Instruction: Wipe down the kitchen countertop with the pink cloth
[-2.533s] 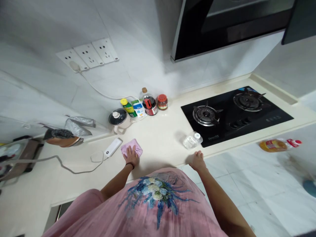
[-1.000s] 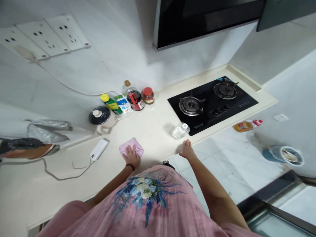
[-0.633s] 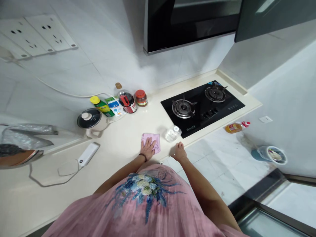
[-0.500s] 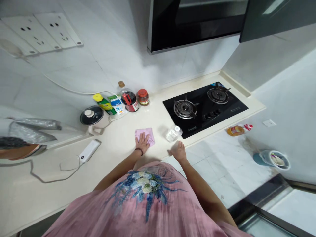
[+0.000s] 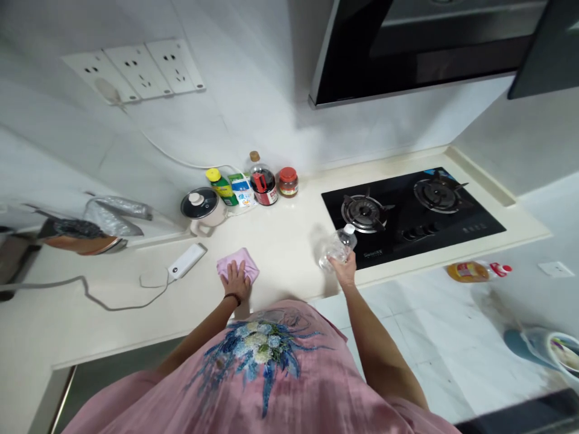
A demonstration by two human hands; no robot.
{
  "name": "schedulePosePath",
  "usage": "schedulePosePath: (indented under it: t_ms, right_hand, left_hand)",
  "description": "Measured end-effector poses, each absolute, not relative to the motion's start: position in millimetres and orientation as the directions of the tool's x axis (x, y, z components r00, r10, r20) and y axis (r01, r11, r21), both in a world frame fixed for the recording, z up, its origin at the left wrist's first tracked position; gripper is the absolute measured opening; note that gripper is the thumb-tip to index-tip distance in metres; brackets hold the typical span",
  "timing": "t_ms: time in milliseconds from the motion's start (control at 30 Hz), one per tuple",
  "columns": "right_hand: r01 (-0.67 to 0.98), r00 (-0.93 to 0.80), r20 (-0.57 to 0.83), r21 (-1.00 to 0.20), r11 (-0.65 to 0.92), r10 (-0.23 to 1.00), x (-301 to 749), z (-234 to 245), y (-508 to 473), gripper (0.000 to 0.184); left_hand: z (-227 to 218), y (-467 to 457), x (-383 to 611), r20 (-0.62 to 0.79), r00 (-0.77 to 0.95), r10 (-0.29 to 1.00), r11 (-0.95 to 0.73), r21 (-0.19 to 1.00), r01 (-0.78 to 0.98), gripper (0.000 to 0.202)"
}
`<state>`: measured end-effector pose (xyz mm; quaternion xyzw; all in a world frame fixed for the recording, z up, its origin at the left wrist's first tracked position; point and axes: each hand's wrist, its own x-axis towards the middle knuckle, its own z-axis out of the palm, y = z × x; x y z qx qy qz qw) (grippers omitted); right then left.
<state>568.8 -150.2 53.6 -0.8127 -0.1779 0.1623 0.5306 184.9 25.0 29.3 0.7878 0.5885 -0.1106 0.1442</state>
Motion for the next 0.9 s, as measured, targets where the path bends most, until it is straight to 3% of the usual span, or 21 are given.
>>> schedulePosePath:
  t_ms: [100, 200, 267, 367, 433, 500, 567, 733, 900]
  right_hand:
    - [0.190, 0.725, -0.237, -0.835, -0.517, 0.647, 586, 64, -157, 0.076]
    - [0.356, 0.580, -0.332, -0.718, -0.598, 0.744, 579, 75, -150, 0.072]
    - [0.484, 0.518, -0.337, -0.643, -0.594, 0.787, 560, 81, -137, 0.074]
    - [0.693, 0.452, -0.351, -0.440, -0.571, 0.820, 530, 88, -116, 0.076]
    - [0.758, 0.455, -0.371, -0.316, -0.571, 0.810, 520, 93, -109, 0.076]
    - [0.748, 0.488, -0.380, -0.282, -0.601, 0.786, 519, 96, -111, 0.076]
    - [0.713, 0.523, -0.367, -0.306, -0.631, 0.769, 524, 96, -120, 0.079]
    - [0.538, 0.632, -0.145, -0.625, -0.565, 0.762, 538, 86, -148, 0.085]
    - [0.333, 0.799, -0.053, -0.790, -0.515, 0.599, 552, 79, -175, 0.091]
  left_hand:
    - [34, 20, 183, -0.352, 0.287, 0.891, -0.271, 0.094, 0.958, 0.071]
    - [37, 20, 183, -0.354, 0.282, 0.892, -0.267, 0.091, 0.959, 0.073]
    - [38, 21, 183, -0.357, 0.280, 0.891, -0.265, 0.093, 0.960, 0.074]
    - [38, 21, 183, -0.364, 0.292, 0.885, -0.275, 0.098, 0.956, 0.075]
    - [37, 22, 182, -0.369, 0.295, 0.881, -0.280, 0.094, 0.955, 0.075]
    - [36, 22, 181, -0.372, 0.291, 0.881, -0.281, 0.083, 0.956, 0.075]
    - [34, 22, 180, -0.371, 0.286, 0.884, -0.283, 0.064, 0.957, 0.074]
    - [33, 25, 181, -0.365, 0.302, 0.880, -0.309, 0.041, 0.950, 0.071]
    - [34, 34, 188, -0.378, 0.323, 0.868, -0.341, 0.019, 0.940, 0.071]
